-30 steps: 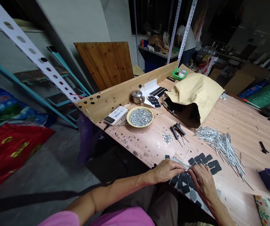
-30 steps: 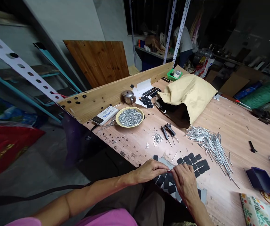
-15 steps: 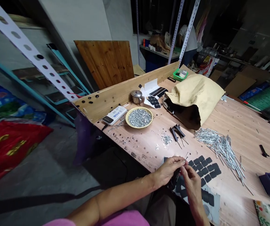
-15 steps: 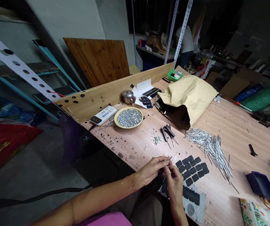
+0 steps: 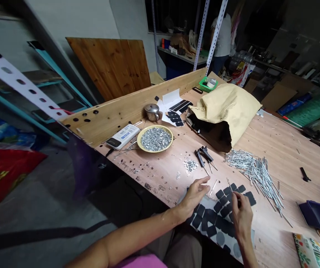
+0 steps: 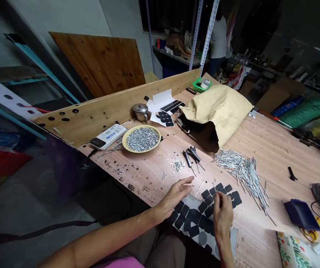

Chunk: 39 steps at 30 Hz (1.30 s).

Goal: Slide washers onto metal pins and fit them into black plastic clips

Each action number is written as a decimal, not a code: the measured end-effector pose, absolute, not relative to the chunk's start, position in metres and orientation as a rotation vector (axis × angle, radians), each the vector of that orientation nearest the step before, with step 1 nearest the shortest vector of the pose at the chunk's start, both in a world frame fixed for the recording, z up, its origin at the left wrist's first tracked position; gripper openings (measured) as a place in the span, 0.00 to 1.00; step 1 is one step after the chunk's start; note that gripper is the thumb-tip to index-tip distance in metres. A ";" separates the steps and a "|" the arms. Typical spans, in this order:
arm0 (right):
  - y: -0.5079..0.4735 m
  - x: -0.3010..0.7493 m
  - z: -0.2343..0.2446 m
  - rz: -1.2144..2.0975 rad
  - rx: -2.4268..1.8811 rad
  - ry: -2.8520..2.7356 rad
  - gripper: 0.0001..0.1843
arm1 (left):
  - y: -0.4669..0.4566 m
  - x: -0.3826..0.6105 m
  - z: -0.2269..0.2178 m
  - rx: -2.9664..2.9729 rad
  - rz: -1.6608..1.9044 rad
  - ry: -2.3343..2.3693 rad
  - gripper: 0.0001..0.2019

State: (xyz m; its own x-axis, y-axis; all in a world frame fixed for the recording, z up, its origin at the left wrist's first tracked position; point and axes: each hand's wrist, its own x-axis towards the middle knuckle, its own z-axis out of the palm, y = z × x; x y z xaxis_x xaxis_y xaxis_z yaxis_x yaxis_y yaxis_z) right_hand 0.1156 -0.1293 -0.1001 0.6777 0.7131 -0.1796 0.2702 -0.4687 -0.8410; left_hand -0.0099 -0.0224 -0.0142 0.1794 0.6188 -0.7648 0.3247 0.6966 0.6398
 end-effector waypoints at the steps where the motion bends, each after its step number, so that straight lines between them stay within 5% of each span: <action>1: -0.134 0.130 -0.111 0.455 -2.140 -0.937 0.31 | -0.020 -0.012 -0.014 0.887 0.240 1.423 0.21; 7: -0.148 0.167 -0.143 -0.169 -2.216 -1.670 0.20 | 0.006 -0.017 -0.029 1.383 0.255 1.326 0.14; 11: -0.151 0.153 -0.135 -0.082 -1.842 -1.989 0.15 | 0.038 -0.022 -0.054 2.075 0.168 1.301 0.10; 19: -0.150 0.156 -0.149 -0.002 -1.976 -1.814 0.16 | 0.072 -0.029 -0.098 2.887 -0.096 0.789 0.07; 27: -0.155 0.149 -0.141 0.086 -1.889 -1.783 0.19 | 0.090 -0.031 -0.111 3.091 0.085 0.377 0.07; 31: -0.161 0.155 -0.145 0.069 -2.128 -1.517 0.18 | 0.088 -0.026 -0.095 3.084 0.262 0.339 0.08; 39: -0.156 0.143 -0.134 0.023 -1.951 -1.751 0.17 | 0.064 -0.004 -0.061 2.957 0.541 0.350 0.06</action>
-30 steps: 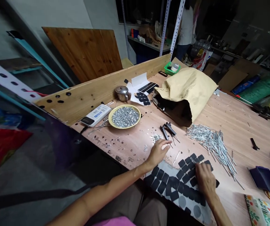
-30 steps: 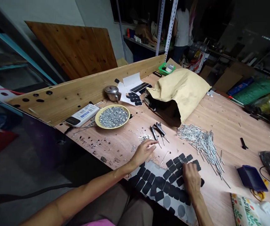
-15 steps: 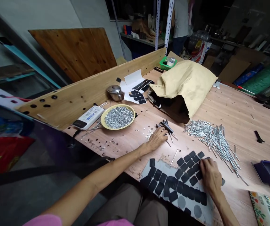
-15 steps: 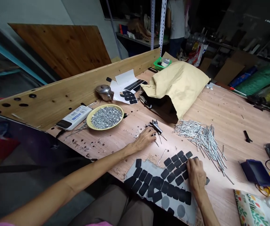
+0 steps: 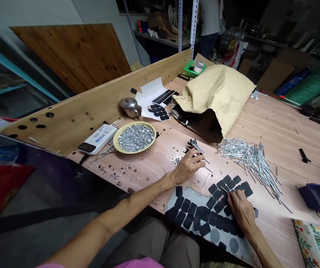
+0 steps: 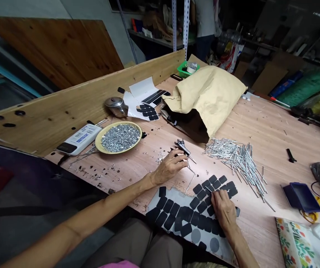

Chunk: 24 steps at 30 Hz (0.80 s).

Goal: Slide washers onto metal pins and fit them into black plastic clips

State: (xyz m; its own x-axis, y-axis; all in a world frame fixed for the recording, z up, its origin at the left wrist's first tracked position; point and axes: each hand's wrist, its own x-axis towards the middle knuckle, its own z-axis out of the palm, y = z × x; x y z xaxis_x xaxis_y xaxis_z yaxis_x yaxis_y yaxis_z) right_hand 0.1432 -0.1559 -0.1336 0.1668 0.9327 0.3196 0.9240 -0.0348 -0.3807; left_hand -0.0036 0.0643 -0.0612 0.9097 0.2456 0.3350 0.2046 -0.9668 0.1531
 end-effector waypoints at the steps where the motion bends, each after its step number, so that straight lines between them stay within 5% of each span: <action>1: -0.155 0.144 -0.134 0.016 -1.967 -1.731 0.18 | 0.062 -0.002 -0.059 2.945 0.548 0.348 0.05; 11: -0.160 0.156 -0.151 0.106 -2.005 -1.733 0.17 | 0.053 -0.006 -0.045 2.896 0.535 0.358 0.03; 16: -0.163 0.167 -0.158 0.210 -2.231 -1.497 0.24 | 0.047 -0.007 -0.029 2.912 0.512 0.386 0.05; 20: -0.170 0.144 -0.141 0.248 -1.971 -1.737 0.23 | 0.044 -0.009 -0.019 2.881 0.540 0.401 0.05; 24: -0.186 0.152 -0.106 0.365 -2.117 -1.396 0.25 | 0.035 -0.014 -0.008 2.718 0.469 0.442 0.06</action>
